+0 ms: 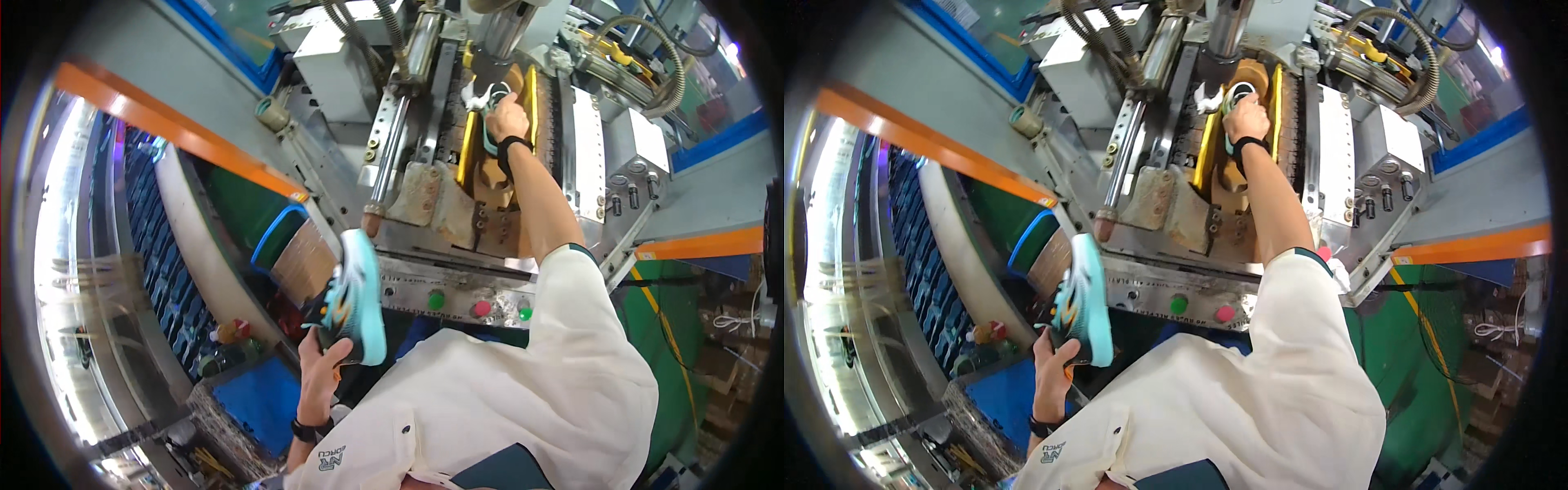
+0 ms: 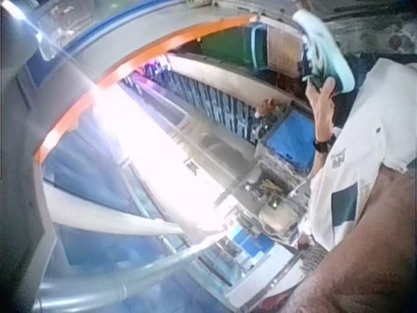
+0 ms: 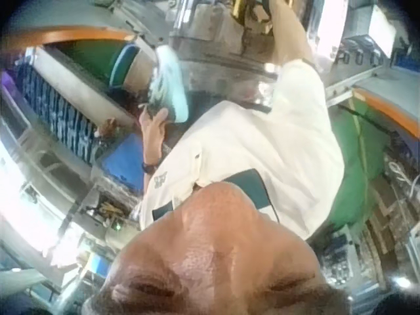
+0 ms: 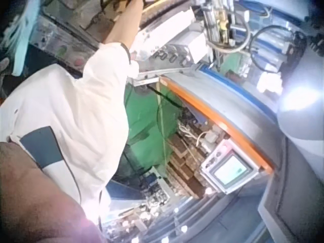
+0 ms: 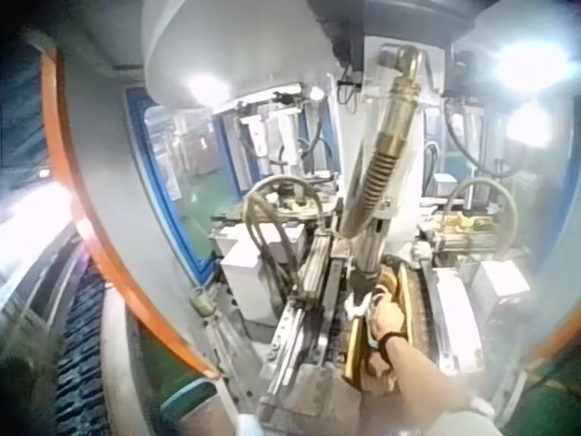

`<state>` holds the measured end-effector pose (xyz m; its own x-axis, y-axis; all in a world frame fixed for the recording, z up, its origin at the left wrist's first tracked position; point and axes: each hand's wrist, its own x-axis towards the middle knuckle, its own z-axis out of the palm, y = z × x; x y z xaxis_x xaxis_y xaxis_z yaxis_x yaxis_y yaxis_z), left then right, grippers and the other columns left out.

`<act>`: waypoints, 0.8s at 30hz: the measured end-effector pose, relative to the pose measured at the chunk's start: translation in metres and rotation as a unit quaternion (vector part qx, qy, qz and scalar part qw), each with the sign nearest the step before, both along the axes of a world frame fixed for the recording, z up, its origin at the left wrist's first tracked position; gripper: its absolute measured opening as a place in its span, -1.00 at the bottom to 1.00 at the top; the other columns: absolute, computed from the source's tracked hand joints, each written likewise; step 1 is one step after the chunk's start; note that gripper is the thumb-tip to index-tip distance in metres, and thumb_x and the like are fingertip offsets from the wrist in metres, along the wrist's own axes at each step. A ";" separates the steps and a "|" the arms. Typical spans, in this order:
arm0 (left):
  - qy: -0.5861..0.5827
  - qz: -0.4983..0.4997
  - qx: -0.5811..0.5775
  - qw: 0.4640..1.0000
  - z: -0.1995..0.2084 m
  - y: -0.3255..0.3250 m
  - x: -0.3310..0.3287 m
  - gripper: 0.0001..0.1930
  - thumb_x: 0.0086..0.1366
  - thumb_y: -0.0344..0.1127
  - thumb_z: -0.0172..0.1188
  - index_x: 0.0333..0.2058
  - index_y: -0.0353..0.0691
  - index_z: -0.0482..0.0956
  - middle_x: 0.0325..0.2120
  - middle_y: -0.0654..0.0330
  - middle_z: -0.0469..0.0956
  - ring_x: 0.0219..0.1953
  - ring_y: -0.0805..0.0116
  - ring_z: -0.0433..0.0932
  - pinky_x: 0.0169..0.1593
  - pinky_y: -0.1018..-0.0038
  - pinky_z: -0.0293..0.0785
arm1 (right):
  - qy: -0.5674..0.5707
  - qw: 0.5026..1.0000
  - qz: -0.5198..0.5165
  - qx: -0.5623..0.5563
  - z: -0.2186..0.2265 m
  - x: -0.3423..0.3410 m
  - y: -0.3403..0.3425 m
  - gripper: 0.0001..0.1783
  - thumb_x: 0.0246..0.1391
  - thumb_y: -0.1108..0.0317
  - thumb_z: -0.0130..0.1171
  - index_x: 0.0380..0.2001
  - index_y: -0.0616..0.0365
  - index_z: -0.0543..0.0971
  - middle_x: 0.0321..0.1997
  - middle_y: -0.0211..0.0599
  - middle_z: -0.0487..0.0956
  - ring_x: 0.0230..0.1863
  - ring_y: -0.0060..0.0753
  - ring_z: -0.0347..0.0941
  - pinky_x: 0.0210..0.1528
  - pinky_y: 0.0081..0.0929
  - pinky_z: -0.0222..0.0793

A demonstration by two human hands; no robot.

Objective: Operating a machine to press soles or components onto shoes and organizing them on a conveyor belt.

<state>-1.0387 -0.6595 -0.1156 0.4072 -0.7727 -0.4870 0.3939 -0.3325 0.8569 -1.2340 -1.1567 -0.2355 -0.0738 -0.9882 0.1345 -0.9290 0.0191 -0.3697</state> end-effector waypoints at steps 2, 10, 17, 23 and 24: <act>0.024 0.127 -0.029 0.991 -0.006 0.034 -0.005 -0.57 0.15 -0.41 0.29 -0.02 -0.43 0.44 -0.24 0.15 0.57 -0.28 0.38 0.61 -0.22 0.51 0.60 | -0.040 0.999 -0.027 0.022 -0.005 -0.005 -0.005 -0.49 -0.03 0.32 0.08 -0.03 0.38 0.28 -0.13 0.28 0.55 -0.08 0.17 0.56 -0.02 -0.07 0.49; -0.085 0.326 0.051 0.940 -0.061 0.144 -0.076 -0.72 0.21 -0.50 0.18 -0.09 -0.37 0.54 -0.16 0.17 0.56 -0.11 0.25 0.57 -0.05 0.41 0.48 | -0.188 0.897 0.393 -0.077 0.062 0.021 0.243 -0.65 0.06 0.44 0.14 -0.04 0.24 0.50 -0.14 0.04 0.57 -0.07 0.08 0.49 0.00 -0.18 0.39; 0.140 0.379 0.054 0.913 -0.078 0.178 -0.122 -0.63 0.16 -0.41 0.33 -0.10 -0.50 0.52 -0.26 0.18 0.57 -0.28 0.46 0.56 -0.16 0.52 0.51 | -0.114 0.817 0.565 -0.019 -0.114 0.020 0.338 -0.81 -0.02 0.50 0.12 -0.27 0.20 0.52 -0.20 -0.07 0.49 -0.10 0.08 0.38 -0.02 -0.14 0.33; 0.221 0.520 0.076 0.822 -0.100 0.265 -0.153 -0.72 0.22 -0.34 0.28 -0.13 -0.33 0.55 -0.33 0.19 0.60 -0.32 0.35 0.62 -0.24 0.41 0.59 | -0.113 0.793 0.598 -0.044 -0.159 0.021 0.333 -0.85 0.02 0.51 0.04 -0.31 0.16 0.52 -0.22 -0.07 0.48 -0.08 0.08 0.36 0.02 -0.12 0.29; 0.204 0.550 0.042 0.809 -0.116 0.286 -0.157 -0.74 0.23 -0.33 0.26 -0.15 -0.33 0.56 -0.32 0.19 0.61 -0.31 0.35 0.62 -0.24 0.41 0.59 | -0.109 0.781 0.613 -0.050 -0.156 0.024 0.333 -0.85 0.02 0.51 0.04 -0.31 0.16 0.52 -0.22 -0.07 0.48 -0.08 0.08 0.36 0.02 -0.12 0.29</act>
<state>-1.1960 -0.3736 -0.2321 0.6186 -0.0096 -0.7857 0.7349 0.3609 0.5742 -1.2102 -0.8236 -0.3918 0.8874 -0.3206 0.3313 -0.1420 -0.8737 -0.4652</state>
